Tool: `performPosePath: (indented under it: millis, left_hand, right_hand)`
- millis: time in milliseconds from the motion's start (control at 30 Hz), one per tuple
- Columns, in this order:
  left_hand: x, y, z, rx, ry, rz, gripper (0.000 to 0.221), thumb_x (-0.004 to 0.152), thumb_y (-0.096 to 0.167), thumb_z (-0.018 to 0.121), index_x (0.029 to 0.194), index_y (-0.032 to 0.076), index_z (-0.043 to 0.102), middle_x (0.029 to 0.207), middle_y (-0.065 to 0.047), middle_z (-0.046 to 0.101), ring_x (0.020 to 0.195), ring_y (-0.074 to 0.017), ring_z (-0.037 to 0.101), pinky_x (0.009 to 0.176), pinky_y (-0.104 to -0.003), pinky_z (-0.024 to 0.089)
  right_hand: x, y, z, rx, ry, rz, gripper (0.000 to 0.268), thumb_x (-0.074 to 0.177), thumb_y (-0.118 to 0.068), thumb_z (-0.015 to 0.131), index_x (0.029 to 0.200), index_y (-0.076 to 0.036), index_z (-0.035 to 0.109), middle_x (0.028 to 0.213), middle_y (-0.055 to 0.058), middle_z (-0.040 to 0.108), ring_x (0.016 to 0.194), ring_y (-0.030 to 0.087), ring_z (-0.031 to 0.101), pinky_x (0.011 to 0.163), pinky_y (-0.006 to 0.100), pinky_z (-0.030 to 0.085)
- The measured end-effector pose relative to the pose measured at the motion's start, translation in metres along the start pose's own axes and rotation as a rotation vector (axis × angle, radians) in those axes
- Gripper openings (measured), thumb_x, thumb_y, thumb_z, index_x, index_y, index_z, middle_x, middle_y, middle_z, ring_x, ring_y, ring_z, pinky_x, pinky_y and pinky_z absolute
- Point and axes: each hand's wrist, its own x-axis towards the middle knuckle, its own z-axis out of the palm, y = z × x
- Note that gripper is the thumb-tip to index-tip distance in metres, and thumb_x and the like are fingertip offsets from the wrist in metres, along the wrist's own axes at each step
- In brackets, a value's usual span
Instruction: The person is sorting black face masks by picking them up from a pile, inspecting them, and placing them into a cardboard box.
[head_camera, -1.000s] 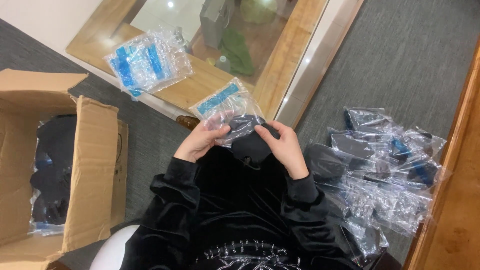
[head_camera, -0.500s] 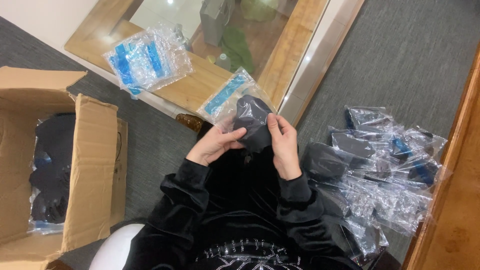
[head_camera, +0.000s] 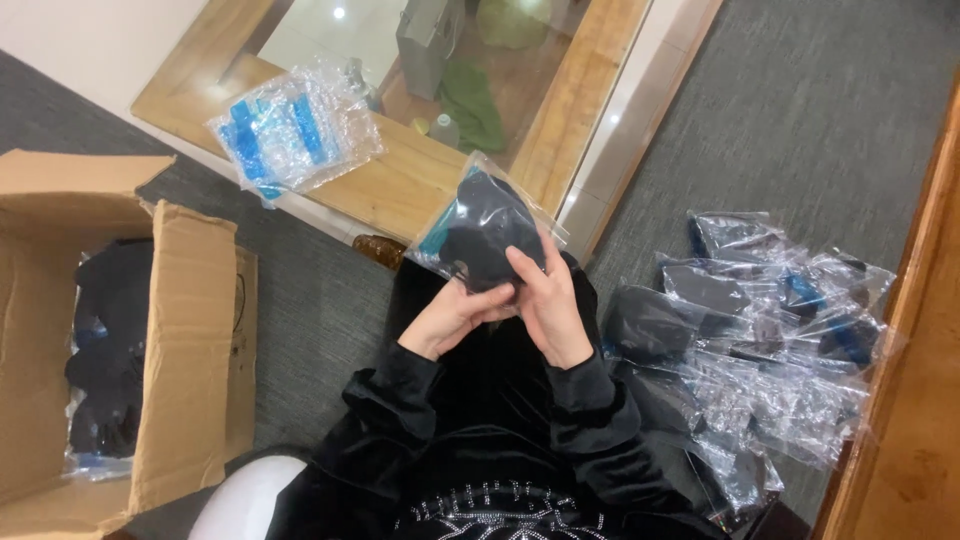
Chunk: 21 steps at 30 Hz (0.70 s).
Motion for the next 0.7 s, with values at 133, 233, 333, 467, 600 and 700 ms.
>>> performPosePath:
  millis: [133, 233, 333, 467, 600, 700]
  left_hand:
    - [-0.024, 0.037, 0.010, 0.153, -0.120, -0.037, 0.075, 0.089, 0.006, 0.076, 0.155, 0.005, 0.039, 0.143, -0.015, 0.056, 0.128, -0.0262, 0.058, 0.105, -0.051, 0.050]
    - [-0.040, 0.077, 0.010, -0.058, -0.031, 0.101, 0.075, 0.080, 0.007, 0.078, 0.148, 0.010, 0.046, 0.144, -0.014, 0.057, 0.123, -0.0273, 0.062, 0.110, -0.049, 0.050]
    - [-0.031, 0.067, -0.012, -0.017, -0.054, 0.112, 0.092, 0.076, 0.019, 0.082, 0.155, 0.012, 0.037, 0.140, -0.014, 0.059, 0.122, -0.0247, 0.062, 0.105, -0.044, 0.052]
    - [-0.008, 0.029, -0.026, 0.036, 0.165, 0.065, 0.073, 0.073, -0.002, 0.085, 0.140, 0.008, 0.059, 0.130, -0.011, 0.069, 0.112, -0.0241, 0.068, 0.098, -0.043, 0.056]
    - [-0.017, 0.043, -0.005, -0.317, 0.322, 0.126, 0.056, 0.084, 0.006, 0.076, 0.138, 0.012, 0.063, 0.131, -0.013, 0.069, 0.116, -0.0310, 0.068, 0.102, -0.048, 0.053]
    - [-0.008, 0.035, -0.015, -0.486, 0.319, 0.137, 0.050, 0.087, 0.014, 0.075, 0.136, 0.015, 0.066, 0.134, -0.012, 0.068, 0.121, -0.0301, 0.066, 0.106, -0.047, 0.051]
  right_hand:
    - [0.001, -0.014, -0.023, 0.005, 0.028, -0.010, 0.050, 0.092, 0.000, 0.069, 0.141, -0.006, 0.061, 0.120, 0.015, 0.074, 0.107, 0.022, 0.070, 0.098, 0.038, 0.057]
    - [0.004, -0.022, -0.043, -0.181, 0.009, -0.072, 0.058, 0.085, 0.001, 0.072, 0.141, -0.003, 0.060, 0.129, 0.014, 0.071, 0.114, 0.018, 0.064, 0.101, 0.037, 0.053]
    - [0.001, -0.015, -0.045, -0.508, -0.139, -0.136, 0.066, 0.079, -0.004, 0.081, 0.141, -0.002, 0.061, 0.142, 0.016, 0.062, 0.136, 0.025, 0.049, 0.116, 0.043, 0.038]
    - [-0.008, -0.007, -0.026, -0.771, -0.205, -0.281, 0.062, 0.077, -0.013, 0.087, 0.135, -0.007, 0.066, 0.123, 0.014, 0.071, 0.121, 0.027, 0.063, 0.106, 0.042, 0.048]
    - [-0.013, -0.027, -0.015, -0.989, 0.151, -0.694, 0.076, 0.080, -0.021, 0.090, 0.145, -0.010, 0.052, 0.131, 0.009, 0.053, 0.122, 0.027, 0.050, 0.105, 0.038, 0.046]
    - [-0.010, -0.025, -0.007, -0.631, 0.097, -0.337, 0.121, 0.070, -0.018, 0.096, 0.161, -0.009, 0.018, 0.149, 0.033, 0.036, 0.142, 0.045, 0.033, 0.112, 0.052, 0.036]
